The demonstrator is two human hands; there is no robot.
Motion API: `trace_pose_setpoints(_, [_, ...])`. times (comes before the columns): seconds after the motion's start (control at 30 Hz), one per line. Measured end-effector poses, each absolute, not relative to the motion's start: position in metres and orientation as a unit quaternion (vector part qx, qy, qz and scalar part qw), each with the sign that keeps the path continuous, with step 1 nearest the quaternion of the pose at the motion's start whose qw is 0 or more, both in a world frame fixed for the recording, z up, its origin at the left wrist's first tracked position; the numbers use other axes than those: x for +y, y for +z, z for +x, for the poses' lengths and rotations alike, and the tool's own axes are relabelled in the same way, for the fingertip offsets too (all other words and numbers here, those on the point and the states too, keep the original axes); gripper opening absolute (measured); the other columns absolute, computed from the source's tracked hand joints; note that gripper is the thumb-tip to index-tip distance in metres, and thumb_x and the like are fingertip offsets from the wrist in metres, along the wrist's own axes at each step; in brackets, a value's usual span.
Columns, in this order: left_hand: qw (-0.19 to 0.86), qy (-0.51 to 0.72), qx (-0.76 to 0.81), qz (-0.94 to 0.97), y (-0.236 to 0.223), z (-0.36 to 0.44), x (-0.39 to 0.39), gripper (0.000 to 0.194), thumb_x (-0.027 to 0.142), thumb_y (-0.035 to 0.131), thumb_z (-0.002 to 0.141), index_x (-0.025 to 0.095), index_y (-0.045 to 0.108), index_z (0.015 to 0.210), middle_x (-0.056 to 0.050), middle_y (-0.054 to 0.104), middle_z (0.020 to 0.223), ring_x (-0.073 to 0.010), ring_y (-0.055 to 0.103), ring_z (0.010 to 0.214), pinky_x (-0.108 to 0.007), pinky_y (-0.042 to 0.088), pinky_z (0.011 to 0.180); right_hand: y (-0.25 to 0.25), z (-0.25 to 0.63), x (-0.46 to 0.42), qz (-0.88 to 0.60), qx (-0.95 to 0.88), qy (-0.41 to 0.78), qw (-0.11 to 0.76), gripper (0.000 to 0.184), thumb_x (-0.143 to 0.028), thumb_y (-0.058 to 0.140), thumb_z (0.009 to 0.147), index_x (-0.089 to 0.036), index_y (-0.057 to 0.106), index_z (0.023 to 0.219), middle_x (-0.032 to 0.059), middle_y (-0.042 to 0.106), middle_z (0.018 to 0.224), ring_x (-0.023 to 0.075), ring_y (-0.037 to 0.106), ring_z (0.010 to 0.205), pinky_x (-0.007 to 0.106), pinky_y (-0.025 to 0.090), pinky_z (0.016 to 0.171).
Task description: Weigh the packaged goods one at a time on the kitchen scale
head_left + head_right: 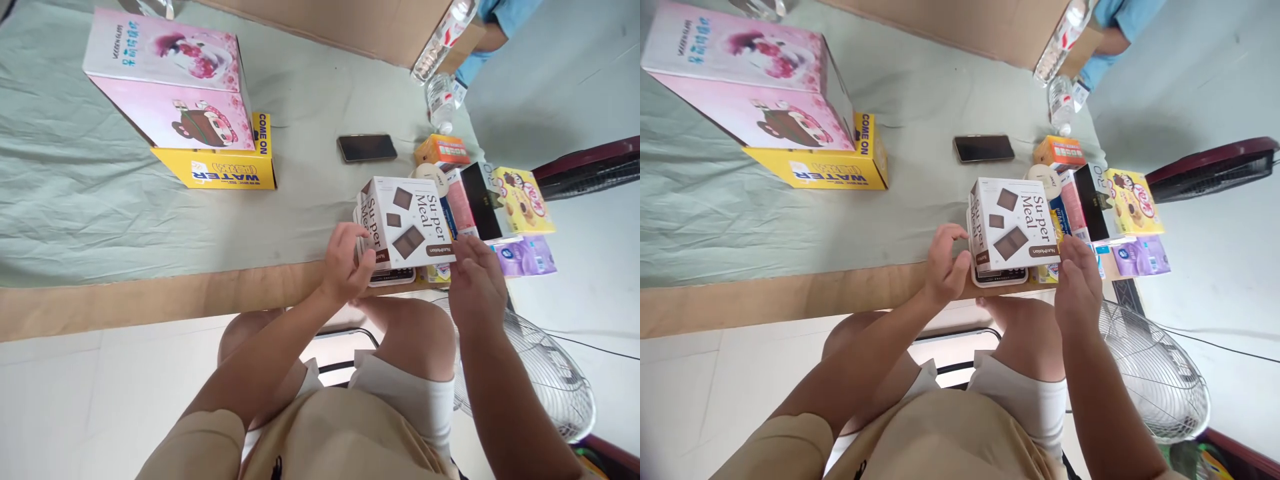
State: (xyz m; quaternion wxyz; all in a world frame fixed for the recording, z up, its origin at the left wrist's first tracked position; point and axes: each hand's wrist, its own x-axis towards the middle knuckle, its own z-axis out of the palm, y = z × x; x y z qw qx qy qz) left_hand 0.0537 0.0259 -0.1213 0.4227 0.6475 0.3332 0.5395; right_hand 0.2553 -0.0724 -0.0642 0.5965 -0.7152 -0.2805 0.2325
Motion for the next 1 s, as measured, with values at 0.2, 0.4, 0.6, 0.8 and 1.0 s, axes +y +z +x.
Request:
trace_pose_setpoints(0.2, [0.438, 0.537, 0.362, 0.623, -0.119, 0.055, 0.033, 0.019, 0.045, 0.044, 0.1, 0.028, 0.051, 0.099, -0.009, 0.065, 0.102, -0.0284, 0.062, 0.104, -0.048, 0.054, 0.096, -0.055, 0.255, -0.08, -0.721, -0.257, 0.218, 0.606, 0.038, -0.034, 0.073, 0.08, -0.029, 0.07, 0.118, 0.0044, 0.07, 0.141, 0.0272, 0.061, 0.147, 0.058, 0.033, 0.139])
trace_pose_setpoints(0.4, [0.484, 0.5, 0.385, 0.606, -0.115, 0.058, 0.03, 0.015, 0.039, 0.051, 0.093, 0.026, 0.053, 0.101, -0.009, 0.063, 0.11, -0.0276, 0.06, 0.111, -0.047, 0.052, 0.106, -0.056, 0.249, -0.078, -0.726, -0.26, 0.226, 0.595, 0.038, -0.038, 0.073, 0.08, -0.029, 0.07, 0.117, 0.0043, 0.07, 0.14, 0.0269, 0.062, 0.145, 0.057, 0.035, 0.136])
trace_pose_setpoints(0.6, [0.545, 0.436, 0.449, 0.558, -0.115, 0.06, 0.034, 0.027, 0.041, 0.063, 0.093, 0.024, 0.055, 0.112, -0.011, 0.056, 0.124, -0.0266, 0.059, 0.121, -0.049, 0.051, 0.112, -0.064, 0.251, -0.07, -0.738, -0.24, 0.303, 0.553, 0.038, -0.044, 0.072, 0.08, -0.034, 0.069, 0.117, 0.0001, 0.071, 0.134, 0.0217, 0.068, 0.125, 0.047, 0.058, 0.11])
trace_pose_setpoints(0.8, [0.571, 0.424, 0.453, 0.538, -0.119, 0.07, 0.034, 0.046, 0.051, 0.073, 0.088, 0.024, 0.058, 0.121, -0.012, 0.057, 0.126, -0.0281, 0.063, 0.114, -0.049, 0.057, 0.104, -0.079, 0.257, -0.057, -0.751, -0.244, 0.316, 0.526, 0.044, -0.054, 0.073, 0.079, -0.032, 0.067, 0.117, 0.001, 0.074, 0.123, 0.0216, 0.07, 0.11, 0.035, 0.062, 0.085])
trace_pose_setpoints(1.0, [0.521, 0.501, 0.42, 0.548, -0.128, 0.075, 0.028, 0.051, 0.05, 0.061, 0.094, 0.023, 0.047, 0.134, -0.013, 0.053, 0.129, -0.0311, 0.057, 0.128, -0.054, 0.051, 0.115, -0.094, 0.231, -0.054, -0.747, -0.266, 0.285, 0.539, 0.062, -0.057, 0.073, 0.082, -0.034, 0.061, 0.139, 0.0026, 0.073, 0.134, 0.0249, 0.068, 0.122, 0.04, 0.063, 0.094])
